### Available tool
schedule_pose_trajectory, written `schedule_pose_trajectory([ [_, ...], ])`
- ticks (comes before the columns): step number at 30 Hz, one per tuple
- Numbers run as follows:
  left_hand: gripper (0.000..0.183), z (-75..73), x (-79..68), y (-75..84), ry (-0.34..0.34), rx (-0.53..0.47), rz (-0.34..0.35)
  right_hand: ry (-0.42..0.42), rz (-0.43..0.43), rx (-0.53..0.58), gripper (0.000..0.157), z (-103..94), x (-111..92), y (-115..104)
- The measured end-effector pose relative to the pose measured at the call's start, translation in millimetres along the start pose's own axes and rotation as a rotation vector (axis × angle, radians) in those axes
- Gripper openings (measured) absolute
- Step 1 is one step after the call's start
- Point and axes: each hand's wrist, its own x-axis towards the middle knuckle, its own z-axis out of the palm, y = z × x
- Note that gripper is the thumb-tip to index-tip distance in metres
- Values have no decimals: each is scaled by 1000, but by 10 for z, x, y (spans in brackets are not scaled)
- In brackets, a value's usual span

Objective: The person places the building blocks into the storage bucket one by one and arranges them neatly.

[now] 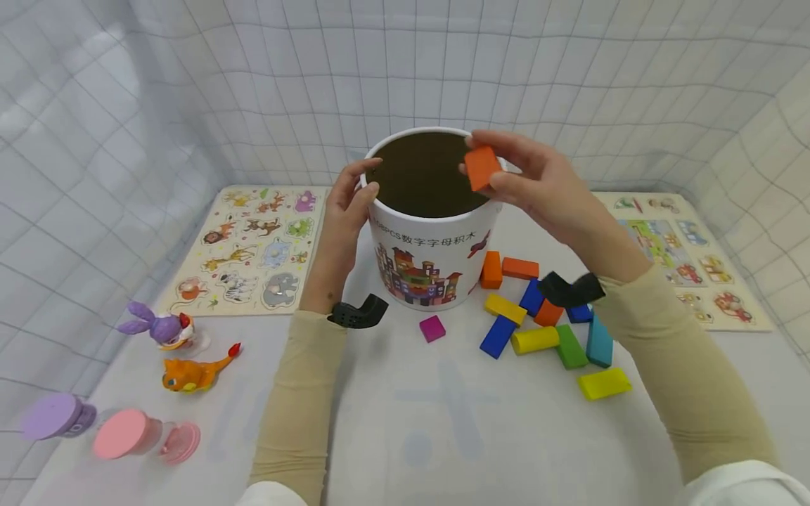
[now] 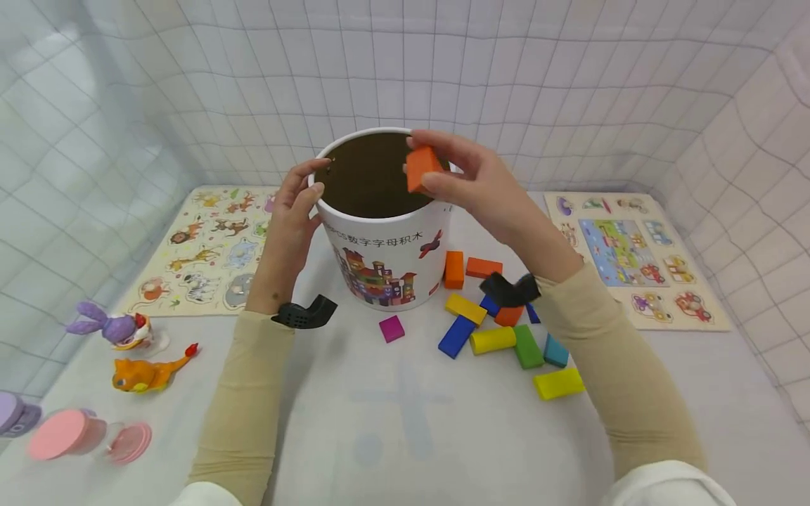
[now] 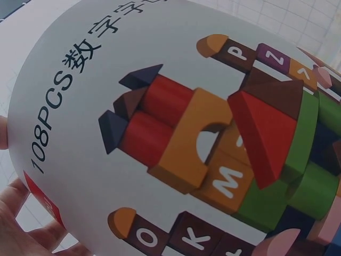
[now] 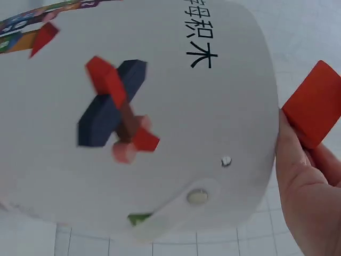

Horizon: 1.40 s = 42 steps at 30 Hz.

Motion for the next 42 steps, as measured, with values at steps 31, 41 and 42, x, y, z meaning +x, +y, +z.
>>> schedule_pose_trajectory([
  [31, 37, -59, 56, -49, 9, 34, 5, 138, -50, -338, 32, 147, 395, 164],
  [41, 38, -67, 57, -1, 17, 24, -9, 307, 47, -215, 27, -114, -882, 610],
  [42, 38, -70, 53, 6, 17, 26, -7, 269, 104, -240, 27, -147, -986, 689],
])
